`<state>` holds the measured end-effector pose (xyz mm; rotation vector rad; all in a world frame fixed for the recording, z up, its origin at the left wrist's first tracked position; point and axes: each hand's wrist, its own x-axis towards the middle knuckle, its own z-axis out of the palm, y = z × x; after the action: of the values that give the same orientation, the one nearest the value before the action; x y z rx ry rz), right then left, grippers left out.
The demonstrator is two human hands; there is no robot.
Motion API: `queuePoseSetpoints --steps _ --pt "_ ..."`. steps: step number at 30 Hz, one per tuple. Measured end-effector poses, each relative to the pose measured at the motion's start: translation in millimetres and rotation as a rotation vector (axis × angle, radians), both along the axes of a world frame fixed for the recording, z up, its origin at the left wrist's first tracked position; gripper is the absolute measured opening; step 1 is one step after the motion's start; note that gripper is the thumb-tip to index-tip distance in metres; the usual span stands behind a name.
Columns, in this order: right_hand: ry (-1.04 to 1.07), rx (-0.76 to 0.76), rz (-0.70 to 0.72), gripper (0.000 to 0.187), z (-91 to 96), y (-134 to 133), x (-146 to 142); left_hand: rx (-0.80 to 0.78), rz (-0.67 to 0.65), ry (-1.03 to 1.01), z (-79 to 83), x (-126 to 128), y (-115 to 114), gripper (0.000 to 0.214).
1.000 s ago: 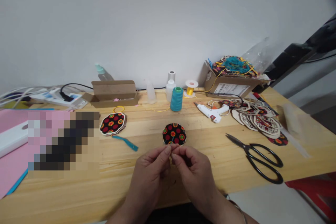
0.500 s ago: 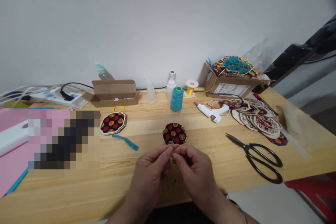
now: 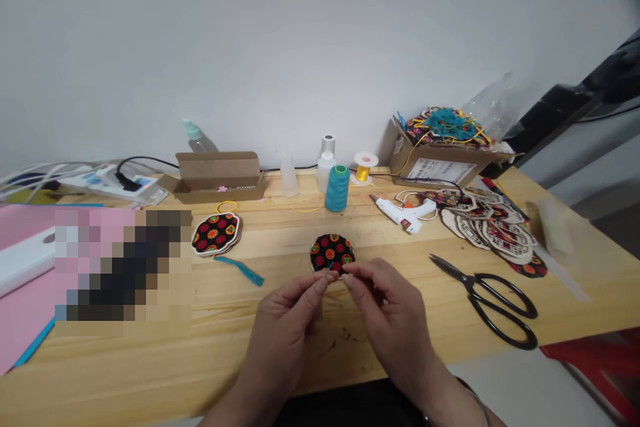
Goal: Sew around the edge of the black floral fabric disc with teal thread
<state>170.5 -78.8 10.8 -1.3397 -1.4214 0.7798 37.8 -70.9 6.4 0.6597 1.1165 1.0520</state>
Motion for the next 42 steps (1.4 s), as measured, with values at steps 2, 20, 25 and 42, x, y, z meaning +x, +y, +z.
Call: queuePoseSetpoints --steps 2,20,25,42 --pt "0.012 -0.035 0.008 0.012 3.4 5 5 0.025 -0.018 0.045 -0.3 0 -1 0.022" --pt "0.511 -0.39 0.117 0.009 9.0 13 10 0.335 -0.224 0.483 1.7 -3 -4 0.013" --pt "0.793 -0.365 0.273 0.011 20.4 9 18 0.49 -0.27 0.536 0.5 -3 -3 0.016" --pt "0.505 -0.096 0.128 0.007 32.7 9 26 0.098 -0.456 0.384 27.9 -16 -11 0.032"
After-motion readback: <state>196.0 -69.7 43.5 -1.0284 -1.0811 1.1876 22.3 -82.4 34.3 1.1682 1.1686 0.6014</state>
